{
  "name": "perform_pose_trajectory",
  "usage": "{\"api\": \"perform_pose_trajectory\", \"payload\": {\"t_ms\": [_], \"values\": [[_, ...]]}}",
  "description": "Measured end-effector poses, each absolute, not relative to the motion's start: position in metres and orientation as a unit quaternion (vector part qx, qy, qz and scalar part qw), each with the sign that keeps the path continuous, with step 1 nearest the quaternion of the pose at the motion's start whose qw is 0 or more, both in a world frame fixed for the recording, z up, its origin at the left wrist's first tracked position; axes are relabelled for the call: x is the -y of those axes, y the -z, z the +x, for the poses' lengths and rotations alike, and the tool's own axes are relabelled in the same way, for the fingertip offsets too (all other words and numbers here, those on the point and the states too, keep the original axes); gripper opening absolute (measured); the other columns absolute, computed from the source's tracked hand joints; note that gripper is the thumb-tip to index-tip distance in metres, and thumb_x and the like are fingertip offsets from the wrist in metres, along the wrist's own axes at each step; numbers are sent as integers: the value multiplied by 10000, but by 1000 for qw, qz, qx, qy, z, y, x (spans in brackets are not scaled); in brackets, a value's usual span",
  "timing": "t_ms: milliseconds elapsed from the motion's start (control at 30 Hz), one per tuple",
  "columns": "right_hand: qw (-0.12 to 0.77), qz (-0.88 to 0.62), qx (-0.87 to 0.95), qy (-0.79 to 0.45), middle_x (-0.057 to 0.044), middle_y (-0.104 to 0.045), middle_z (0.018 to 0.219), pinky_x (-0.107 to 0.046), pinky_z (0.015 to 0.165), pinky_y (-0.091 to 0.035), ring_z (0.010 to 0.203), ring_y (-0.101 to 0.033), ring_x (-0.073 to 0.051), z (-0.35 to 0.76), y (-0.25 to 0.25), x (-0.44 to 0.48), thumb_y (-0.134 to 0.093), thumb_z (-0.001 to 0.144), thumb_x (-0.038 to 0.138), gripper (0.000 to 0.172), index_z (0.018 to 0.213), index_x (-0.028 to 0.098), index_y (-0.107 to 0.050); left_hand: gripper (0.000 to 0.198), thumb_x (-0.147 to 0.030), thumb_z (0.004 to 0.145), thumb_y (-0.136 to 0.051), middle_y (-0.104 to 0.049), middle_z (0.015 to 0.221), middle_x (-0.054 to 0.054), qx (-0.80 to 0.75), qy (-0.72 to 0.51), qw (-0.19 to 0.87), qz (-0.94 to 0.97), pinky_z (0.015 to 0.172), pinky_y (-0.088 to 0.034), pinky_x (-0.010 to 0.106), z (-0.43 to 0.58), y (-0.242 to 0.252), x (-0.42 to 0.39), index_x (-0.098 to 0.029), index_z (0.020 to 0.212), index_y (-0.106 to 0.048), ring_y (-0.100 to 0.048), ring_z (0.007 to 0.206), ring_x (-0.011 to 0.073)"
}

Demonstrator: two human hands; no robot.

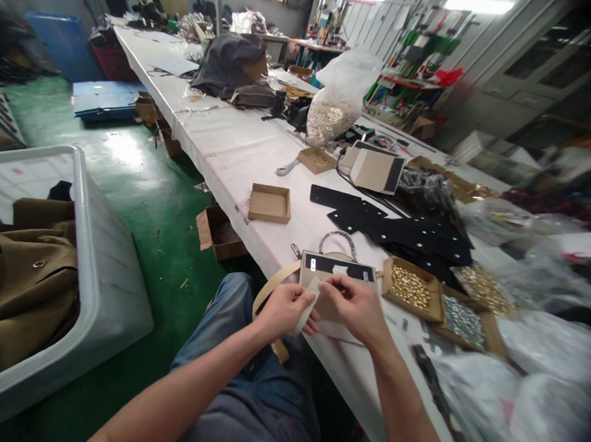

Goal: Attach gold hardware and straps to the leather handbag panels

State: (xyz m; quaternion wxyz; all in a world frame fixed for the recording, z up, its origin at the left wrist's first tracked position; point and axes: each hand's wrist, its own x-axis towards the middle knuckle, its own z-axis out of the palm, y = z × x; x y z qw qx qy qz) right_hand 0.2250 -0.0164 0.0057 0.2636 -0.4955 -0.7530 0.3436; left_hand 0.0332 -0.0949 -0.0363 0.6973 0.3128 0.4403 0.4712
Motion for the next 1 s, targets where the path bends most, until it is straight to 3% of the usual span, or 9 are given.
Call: {"api": "perform_pose_trajectory", "payload": {"t_ms": [100, 167, 233, 367, 533, 733, 933, 1000], "values": [[259, -452, 816, -253, -61, -802, 1031, -403, 857, -534, 910, -709, -269, 218, -9, -4, -679, 1085, 381, 185, 965, 265, -758, 598, -775, 942, -772, -718, 707, 11, -454, -481, 686, 302, 429, -522, 247, 38, 37, 82, -199, 973, -615, -675, 466, 165], [254, -423, 842, -219, -80, -793, 1100, -428, 951, -534, 1000, -713, -284, 212, -8, -20, -648, 1077, 324, 155, 958, 264, -726, 529, -704, 1018, -714, -646, 620, -17, -504, -486, 641, 315, 365, -408, 208, 42, 35, 72, -197, 900, -619, -585, 393, 126], [250, -411, 853, -201, -92, -775, 1107, -442, 993, -526, 1032, -704, -291, 208, -4, -34, -628, 1071, 299, 149, 949, 259, -703, 518, -634, 1083, -651, -617, 563, -9, -541, -486, 596, 340, 349, -372, 203, 45, 32, 63, -200, 805, -600, -561, 370, 119], [232, -408, 861, -198, -86, -736, 1004, -427, 926, -517, 949, -675, -279, 203, 4, -55, -616, 1067, 293, 145, 944, 251, -682, 553, -609, 1132, -585, -694, 587, 58, -550, -479, 588, 348, 380, -465, 232, 54, 31, 55, -193, 767, -592, -637, 391, 163], [209, -388, 877, -191, -76, -712, 1002, -408, 904, -493, 940, -656, -261, 202, 8, -65, -626, 1062, 268, 153, 914, 243, -658, 512, -626, 1129, -605, -799, 728, 147, -550, -449, 637, 302, 481, -603, 309, 66, 49, 52, -160, 917, -636, -751, 504, 235], [204, -392, 878, -184, -71, -692, 1003, -408, 911, -486, 949, -652, -258, 202, 15, -71, -634, 1042, 252, 136, 907, 240, -648, 386, -501, 1153, -590, -807, 736, 157, -534, -448, 652, 298, 486, -632, 328, 68, 64, 47, -160, 975, -620, -768, 520, 259], [202, -404, 874, -178, -80, -704, 982, -419, 884, -508, 929, -660, -264, 199, 21, -74, -657, 1011, 269, 165, 848, 246, -640, 434, -526, 1173, -566, -800, 739, 156, -537, -439, 657, 296, 518, -654, 347, 67, 71, 43, -152, 965, -642, -768, 528, 256], [212, -427, 859, -185, -84, -728, 1006, -420, 871, -527, 900, -671, -260, 198, 21, -73, -690, 982, 292, 106, 891, 241, -674, 462, -549, 1174, -562, -795, 729, 151, -539, -434, 661, 292, 521, -651, 342, 68, 69, 42, -149, 961, -648, -762, 523, 250]]}}
